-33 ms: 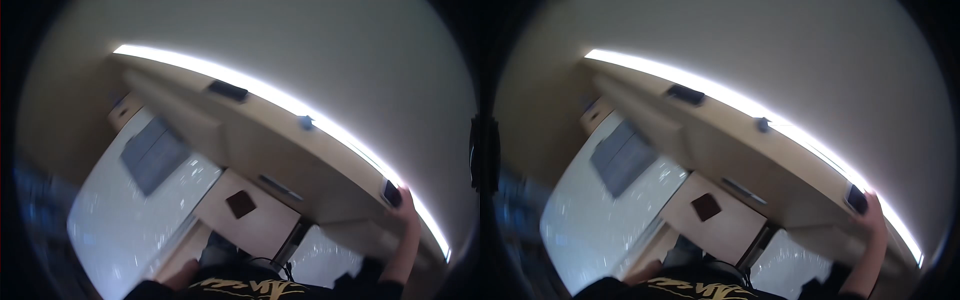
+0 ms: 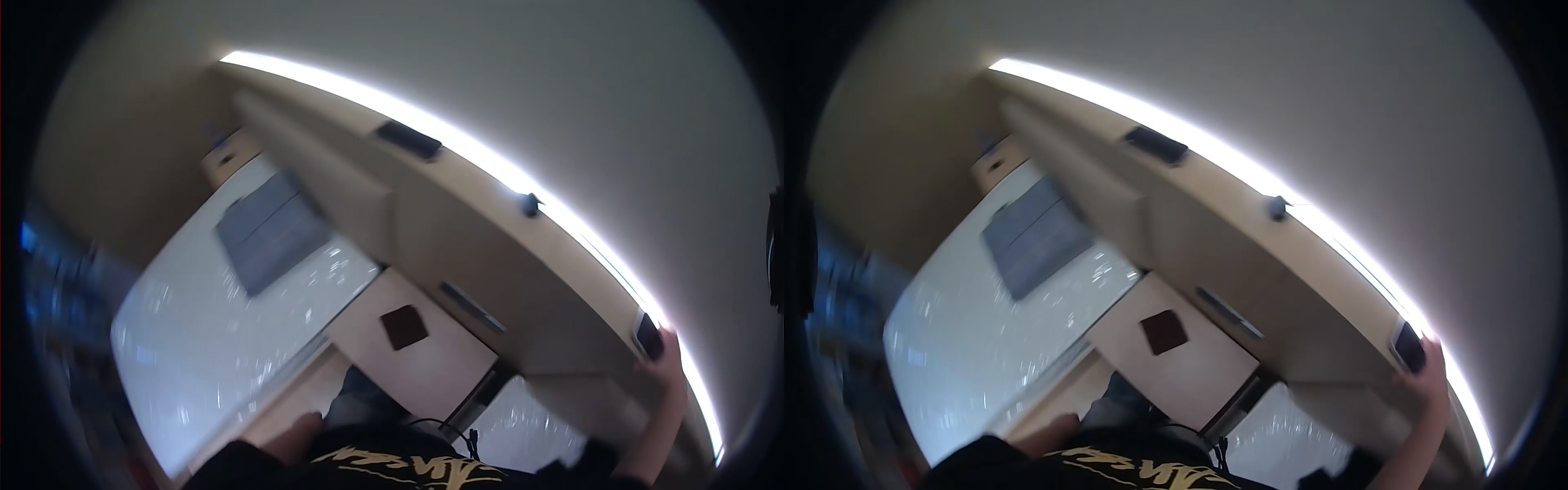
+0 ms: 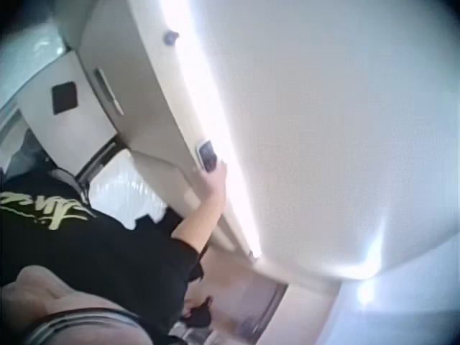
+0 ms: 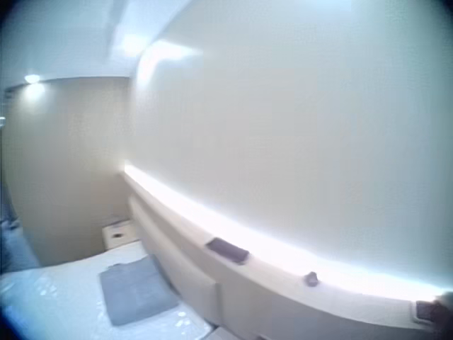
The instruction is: Folding a small brown cloth on a bedside table.
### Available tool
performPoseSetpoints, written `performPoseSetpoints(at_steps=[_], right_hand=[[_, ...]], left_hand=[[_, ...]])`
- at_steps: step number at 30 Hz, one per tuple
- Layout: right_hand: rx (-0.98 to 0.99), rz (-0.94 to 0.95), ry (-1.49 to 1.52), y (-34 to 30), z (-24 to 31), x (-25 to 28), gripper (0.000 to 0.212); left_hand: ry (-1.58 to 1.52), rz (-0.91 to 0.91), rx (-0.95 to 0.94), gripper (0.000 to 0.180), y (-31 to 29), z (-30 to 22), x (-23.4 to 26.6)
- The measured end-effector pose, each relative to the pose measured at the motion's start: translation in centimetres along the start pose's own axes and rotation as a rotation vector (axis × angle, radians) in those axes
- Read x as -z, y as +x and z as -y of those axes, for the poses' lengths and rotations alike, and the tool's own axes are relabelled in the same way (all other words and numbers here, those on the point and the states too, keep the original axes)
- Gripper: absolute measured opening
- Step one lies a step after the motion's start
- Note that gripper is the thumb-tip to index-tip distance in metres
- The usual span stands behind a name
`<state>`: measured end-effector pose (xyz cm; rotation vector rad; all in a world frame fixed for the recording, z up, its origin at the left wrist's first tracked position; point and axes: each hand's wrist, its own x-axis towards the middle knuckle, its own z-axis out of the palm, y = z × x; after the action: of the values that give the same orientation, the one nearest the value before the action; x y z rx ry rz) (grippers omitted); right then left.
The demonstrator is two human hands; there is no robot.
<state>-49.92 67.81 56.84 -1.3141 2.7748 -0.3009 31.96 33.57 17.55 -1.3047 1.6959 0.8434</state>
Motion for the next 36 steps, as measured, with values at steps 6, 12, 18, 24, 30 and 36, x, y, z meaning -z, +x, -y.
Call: performPoseSetpoints(at_steps=[6, 12, 18, 24, 30, 36], right_hand=[[0.476, -0.15, 0.332, 0.3, 12.6, -7.7, 0.073], [0.609, 1.297, 0.585, -11.6, 32.8, -22.6, 0.06], [0.642, 1.587, 0.661, -7.1, 36.3, -29.4, 0.068], [0.687, 1.534, 0.525, -12.0, 42.8, -29.2, 0.045], [0.814, 1.308, 0.555, -21.4, 48.4, -28.8, 0.02], [0.994, 1.219, 0.212, -26.4, 54.3, -26.0, 0.023]], left_hand=[[-0.247, 0.011, -0.033, 0.052, -1.3, 4.6, -11.3], [-1.052, -0.206, -0.618, 0.048, -11.8, -11.9, -1.8], [-0.608, -0.242, -0.827, 0.047, -21.2, -14.8, -0.4], [-0.353, -0.53, -0.547, 0.047, -30.4, -9.1, 0.6], [-0.377, -0.616, -0.676, 0.038, -31.2, -3.2, -5.3], [-0.228, -0.786, -0.854, 0.046, -32.4, 1.4, -8.2]])
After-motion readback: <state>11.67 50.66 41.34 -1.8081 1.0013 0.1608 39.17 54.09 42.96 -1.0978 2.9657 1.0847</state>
